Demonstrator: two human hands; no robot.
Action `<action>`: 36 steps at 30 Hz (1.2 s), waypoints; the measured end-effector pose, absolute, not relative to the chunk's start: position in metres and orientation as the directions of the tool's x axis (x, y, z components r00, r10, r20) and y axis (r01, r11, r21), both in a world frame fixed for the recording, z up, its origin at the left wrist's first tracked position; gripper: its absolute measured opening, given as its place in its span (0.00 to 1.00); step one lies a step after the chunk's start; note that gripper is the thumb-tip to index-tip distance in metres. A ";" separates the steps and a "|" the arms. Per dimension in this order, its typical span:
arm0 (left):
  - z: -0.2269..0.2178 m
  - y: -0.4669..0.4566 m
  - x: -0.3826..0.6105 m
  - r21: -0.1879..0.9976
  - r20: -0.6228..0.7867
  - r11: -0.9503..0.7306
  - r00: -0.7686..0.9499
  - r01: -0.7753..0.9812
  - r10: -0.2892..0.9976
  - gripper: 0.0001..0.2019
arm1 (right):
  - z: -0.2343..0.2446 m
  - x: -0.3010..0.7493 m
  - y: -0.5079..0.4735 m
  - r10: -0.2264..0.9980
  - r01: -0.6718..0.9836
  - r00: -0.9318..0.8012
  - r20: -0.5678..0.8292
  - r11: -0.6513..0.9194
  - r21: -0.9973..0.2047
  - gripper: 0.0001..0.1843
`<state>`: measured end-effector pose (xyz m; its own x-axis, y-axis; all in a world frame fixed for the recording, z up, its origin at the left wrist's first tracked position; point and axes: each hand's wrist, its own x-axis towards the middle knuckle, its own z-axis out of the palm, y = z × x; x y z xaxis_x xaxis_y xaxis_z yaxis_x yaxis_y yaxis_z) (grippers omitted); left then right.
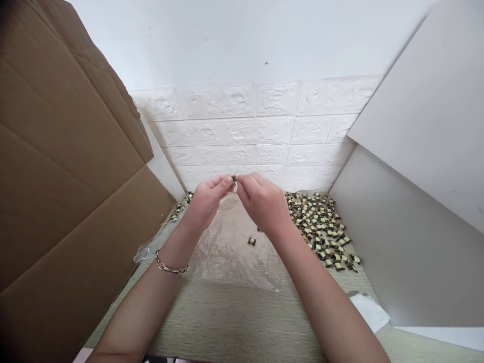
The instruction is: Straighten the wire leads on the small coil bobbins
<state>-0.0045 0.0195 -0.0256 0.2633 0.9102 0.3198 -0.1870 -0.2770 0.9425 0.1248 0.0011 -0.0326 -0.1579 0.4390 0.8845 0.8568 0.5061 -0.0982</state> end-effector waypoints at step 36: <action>-0.021 0.014 -0.007 0.955 0.293 -0.282 0.390 -0.087 0.873 0.13 | -0.027 0.134 0.001 0.430 0.887 -0.203 0.880 0.461 -0.021 0.09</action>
<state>-0.0065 0.0138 -0.0211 0.3898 0.8729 0.2934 -0.0867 -0.2824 0.9554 0.1342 0.0008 -0.0275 -0.2028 0.4301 0.8797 0.8870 0.4612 -0.0210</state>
